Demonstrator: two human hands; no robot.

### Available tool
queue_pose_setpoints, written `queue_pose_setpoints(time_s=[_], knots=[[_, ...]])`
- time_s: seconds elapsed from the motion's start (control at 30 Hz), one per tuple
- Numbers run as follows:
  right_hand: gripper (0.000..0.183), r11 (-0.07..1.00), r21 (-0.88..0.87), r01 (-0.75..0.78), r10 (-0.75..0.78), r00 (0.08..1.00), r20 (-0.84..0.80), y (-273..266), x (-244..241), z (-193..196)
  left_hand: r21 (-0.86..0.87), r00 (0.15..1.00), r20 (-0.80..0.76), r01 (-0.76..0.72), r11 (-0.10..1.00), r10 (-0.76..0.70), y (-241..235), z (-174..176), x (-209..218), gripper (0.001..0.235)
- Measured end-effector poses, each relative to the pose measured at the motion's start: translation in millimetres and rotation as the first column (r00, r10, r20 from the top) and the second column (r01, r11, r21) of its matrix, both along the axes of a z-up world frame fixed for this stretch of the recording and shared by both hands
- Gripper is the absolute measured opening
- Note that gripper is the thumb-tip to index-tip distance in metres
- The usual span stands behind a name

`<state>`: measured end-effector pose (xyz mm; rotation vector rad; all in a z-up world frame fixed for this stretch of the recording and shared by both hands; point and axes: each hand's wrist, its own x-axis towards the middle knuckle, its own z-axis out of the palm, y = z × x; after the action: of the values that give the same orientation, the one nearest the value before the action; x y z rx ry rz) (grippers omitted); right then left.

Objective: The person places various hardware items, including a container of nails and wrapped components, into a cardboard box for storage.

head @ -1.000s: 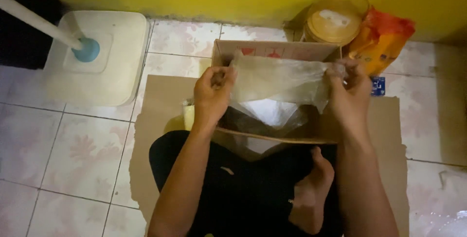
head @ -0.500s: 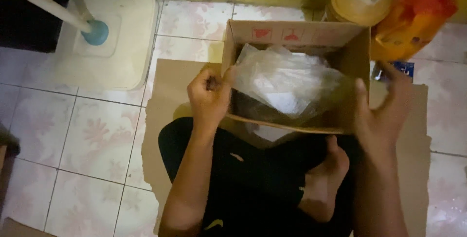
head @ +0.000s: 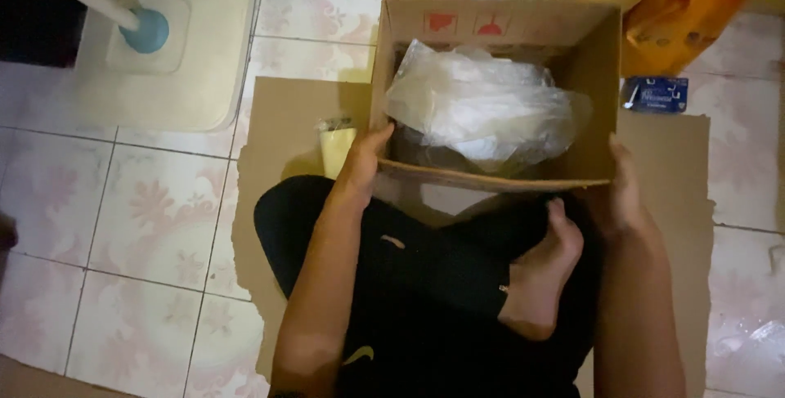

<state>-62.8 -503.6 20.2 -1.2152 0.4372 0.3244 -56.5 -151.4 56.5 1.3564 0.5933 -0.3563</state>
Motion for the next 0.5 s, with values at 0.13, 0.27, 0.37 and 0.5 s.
queue_pose_setpoints(time_s=[0.13,0.27,0.37,0.5], knots=[[0.056,0.997,-0.074,-0.018,0.018,1.000,-0.011,-7,13,-8,-0.025,0.996,0.085,0.008,1.000,-0.006,0,-21,10,0.070],[0.079,0.982,-0.191,-0.003,-0.016,0.995,-0.097,23,15,43,-0.065,0.996,-0.072,0.049,0.997,-0.054,-9,45,4,0.067],[0.087,0.969,-0.246,-0.024,0.014,0.999,-0.043,39,4,68,-0.037,0.989,-0.009,0.150,0.988,-0.150,0,0,18,0.056],[0.108,0.975,-0.223,-0.001,-0.035,0.986,-0.160,35,-1,54,-0.010,0.946,0.235,0.233,0.972,-0.225,11,-62,45,0.058]])
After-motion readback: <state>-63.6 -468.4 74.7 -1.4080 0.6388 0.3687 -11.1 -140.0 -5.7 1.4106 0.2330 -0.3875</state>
